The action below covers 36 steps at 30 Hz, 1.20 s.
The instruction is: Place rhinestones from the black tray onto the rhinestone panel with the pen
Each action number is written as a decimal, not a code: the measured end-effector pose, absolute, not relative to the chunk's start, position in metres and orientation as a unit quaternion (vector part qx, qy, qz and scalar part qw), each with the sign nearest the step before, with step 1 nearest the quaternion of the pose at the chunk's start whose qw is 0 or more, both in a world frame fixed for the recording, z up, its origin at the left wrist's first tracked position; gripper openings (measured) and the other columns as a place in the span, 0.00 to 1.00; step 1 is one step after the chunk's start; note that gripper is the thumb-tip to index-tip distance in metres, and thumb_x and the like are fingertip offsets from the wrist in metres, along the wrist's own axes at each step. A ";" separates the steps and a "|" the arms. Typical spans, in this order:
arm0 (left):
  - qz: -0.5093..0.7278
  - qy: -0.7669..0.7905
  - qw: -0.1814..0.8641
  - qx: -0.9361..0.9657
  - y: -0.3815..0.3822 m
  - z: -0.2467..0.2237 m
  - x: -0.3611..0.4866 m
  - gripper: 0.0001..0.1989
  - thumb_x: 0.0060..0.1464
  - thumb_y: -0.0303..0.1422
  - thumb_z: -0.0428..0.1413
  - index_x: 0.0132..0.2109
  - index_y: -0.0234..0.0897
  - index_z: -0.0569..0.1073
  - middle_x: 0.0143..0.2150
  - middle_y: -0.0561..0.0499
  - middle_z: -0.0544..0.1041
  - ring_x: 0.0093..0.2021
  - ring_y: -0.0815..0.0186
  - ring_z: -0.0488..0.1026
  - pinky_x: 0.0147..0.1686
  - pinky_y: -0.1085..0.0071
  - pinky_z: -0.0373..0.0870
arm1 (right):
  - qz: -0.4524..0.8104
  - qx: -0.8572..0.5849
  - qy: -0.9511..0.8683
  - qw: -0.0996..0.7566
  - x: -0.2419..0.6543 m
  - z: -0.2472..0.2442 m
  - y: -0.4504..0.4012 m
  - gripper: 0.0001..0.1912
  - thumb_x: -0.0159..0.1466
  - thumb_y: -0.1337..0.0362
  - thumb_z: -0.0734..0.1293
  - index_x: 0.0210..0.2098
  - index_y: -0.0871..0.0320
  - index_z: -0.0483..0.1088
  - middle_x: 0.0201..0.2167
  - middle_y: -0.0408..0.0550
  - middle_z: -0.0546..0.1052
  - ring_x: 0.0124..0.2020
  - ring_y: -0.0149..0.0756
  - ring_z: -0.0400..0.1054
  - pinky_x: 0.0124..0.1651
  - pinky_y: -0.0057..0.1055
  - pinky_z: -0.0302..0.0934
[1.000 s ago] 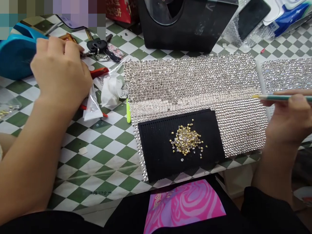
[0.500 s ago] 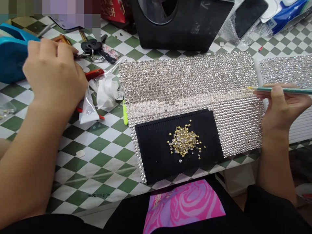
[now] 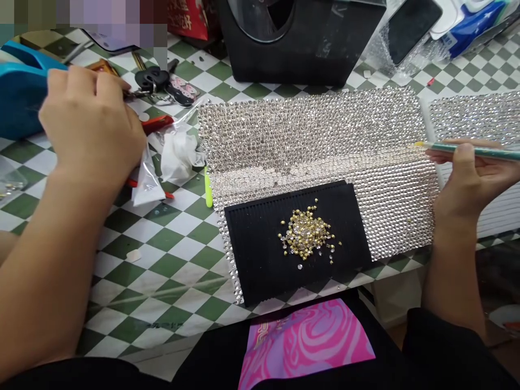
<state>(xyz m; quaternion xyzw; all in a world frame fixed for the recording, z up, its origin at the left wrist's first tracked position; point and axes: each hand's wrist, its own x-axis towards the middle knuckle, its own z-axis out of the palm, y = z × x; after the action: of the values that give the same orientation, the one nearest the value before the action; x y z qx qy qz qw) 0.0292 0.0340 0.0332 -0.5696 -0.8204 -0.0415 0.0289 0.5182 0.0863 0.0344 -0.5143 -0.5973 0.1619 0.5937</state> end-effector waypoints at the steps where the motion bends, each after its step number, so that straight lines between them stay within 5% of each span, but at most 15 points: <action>1: -0.042 -0.820 0.029 -0.570 0.034 0.033 0.029 0.32 0.60 0.38 0.32 0.66 0.37 0.63 0.62 0.40 0.64 0.63 0.43 0.57 0.53 0.45 0.58 | 0.152 -0.498 -0.608 0.600 0.514 0.037 0.082 0.05 0.60 0.74 0.68 0.29 0.61 0.74 0.27 0.43 0.78 0.25 0.32 0.74 0.33 0.34 0.74; 6: -0.033 -0.821 0.037 -0.569 0.036 0.032 0.029 0.31 0.60 0.37 0.32 0.65 0.37 0.63 0.61 0.40 0.64 0.62 0.44 0.57 0.53 0.47 0.58 | 0.160 -0.443 -0.673 0.570 0.463 0.057 0.032 0.09 0.61 0.74 0.68 0.36 0.56 0.78 0.30 0.44 0.78 0.27 0.33 0.75 0.30 0.34 0.73; 14: -0.041 -0.816 0.026 -0.576 0.035 0.034 0.029 0.30 0.62 0.37 0.32 0.65 0.35 0.63 0.62 0.40 0.64 0.64 0.42 0.57 0.55 0.45 0.59 | 0.319 -0.383 -0.786 0.365 0.415 0.058 -0.014 0.14 0.61 0.72 0.67 0.43 0.51 0.77 0.35 0.43 0.80 0.33 0.34 0.74 0.35 0.34 0.69; 36: -0.017 -0.822 0.016 -0.569 0.034 0.038 0.033 0.32 0.62 0.37 0.30 0.66 0.32 0.61 0.64 0.39 0.62 0.64 0.45 0.56 0.57 0.48 0.58 | 0.331 -0.345 -0.805 0.351 0.414 0.057 -0.009 0.15 0.61 0.74 0.67 0.45 0.52 0.75 0.37 0.42 0.81 0.35 0.32 0.75 0.38 0.31 0.70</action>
<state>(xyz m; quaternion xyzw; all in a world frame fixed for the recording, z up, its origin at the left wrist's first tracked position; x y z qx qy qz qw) 0.0330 0.0342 0.0379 -0.5692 -0.8219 -0.0172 0.0164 0.4135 -0.0093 0.0572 -0.3450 -0.8051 0.3313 0.3507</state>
